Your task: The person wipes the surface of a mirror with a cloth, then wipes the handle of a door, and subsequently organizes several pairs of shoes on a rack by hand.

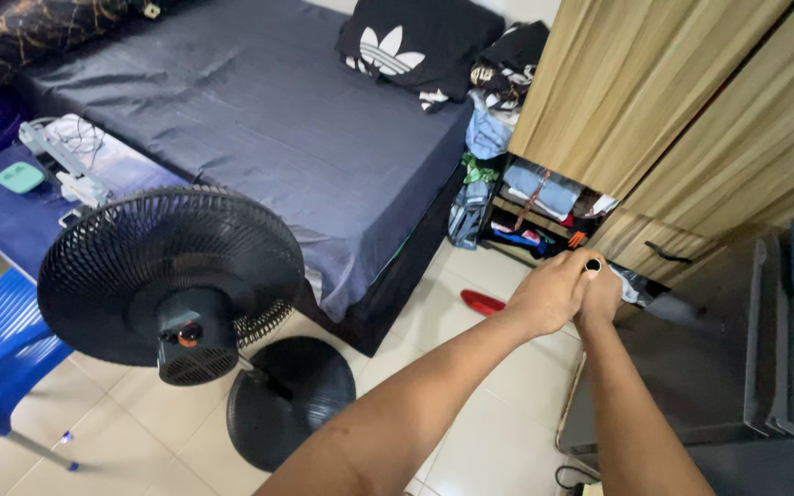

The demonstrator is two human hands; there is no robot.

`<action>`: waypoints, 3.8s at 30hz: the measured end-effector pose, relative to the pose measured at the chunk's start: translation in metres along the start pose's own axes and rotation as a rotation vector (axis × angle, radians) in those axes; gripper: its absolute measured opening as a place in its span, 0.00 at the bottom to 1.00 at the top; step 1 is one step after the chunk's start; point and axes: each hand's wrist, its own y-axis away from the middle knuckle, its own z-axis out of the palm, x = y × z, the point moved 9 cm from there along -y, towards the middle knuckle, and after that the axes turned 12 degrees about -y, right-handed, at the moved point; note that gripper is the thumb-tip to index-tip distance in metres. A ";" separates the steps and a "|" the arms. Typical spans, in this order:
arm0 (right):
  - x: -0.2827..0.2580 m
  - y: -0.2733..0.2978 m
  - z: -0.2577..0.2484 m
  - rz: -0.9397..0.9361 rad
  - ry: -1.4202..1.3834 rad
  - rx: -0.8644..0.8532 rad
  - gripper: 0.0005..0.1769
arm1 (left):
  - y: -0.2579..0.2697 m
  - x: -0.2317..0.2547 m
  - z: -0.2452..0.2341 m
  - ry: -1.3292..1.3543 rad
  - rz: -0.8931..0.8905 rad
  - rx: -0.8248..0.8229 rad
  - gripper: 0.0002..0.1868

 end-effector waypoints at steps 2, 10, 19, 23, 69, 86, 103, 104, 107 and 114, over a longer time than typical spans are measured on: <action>-0.012 0.002 -0.001 -0.055 0.086 -0.015 0.20 | 0.002 0.006 -0.009 0.000 0.024 0.004 0.16; -0.016 0.023 0.007 -0.089 0.179 -0.019 0.22 | 0.039 0.023 -0.068 0.104 0.074 0.042 0.17; -0.050 0.087 0.022 -0.151 0.490 -0.084 0.21 | 0.093 0.026 -0.126 0.114 0.068 -0.042 0.16; -0.071 0.115 0.011 -0.039 0.381 -0.052 0.25 | 0.109 0.029 -0.147 0.126 0.106 0.028 0.15; 0.039 0.177 -0.108 -0.007 0.292 0.195 0.20 | 0.156 0.104 -0.027 0.271 0.000 -0.038 0.15; -0.092 0.251 -0.119 0.059 0.372 0.248 0.29 | 0.161 0.119 -0.086 0.294 0.112 0.059 0.16; -0.205 0.313 -0.040 -0.188 0.149 0.296 0.25 | 0.197 0.080 -0.220 0.293 0.207 0.233 0.20; -0.207 0.318 -0.032 -0.226 0.123 0.290 0.24 | 0.203 0.076 -0.225 0.291 0.206 0.231 0.20; -0.195 0.323 -0.012 -0.265 0.059 0.287 0.21 | 0.218 0.063 -0.238 0.261 0.189 0.183 0.20; -0.123 0.367 0.068 -0.252 -0.416 0.057 0.12 | 0.296 0.011 -0.246 0.221 0.090 0.088 0.17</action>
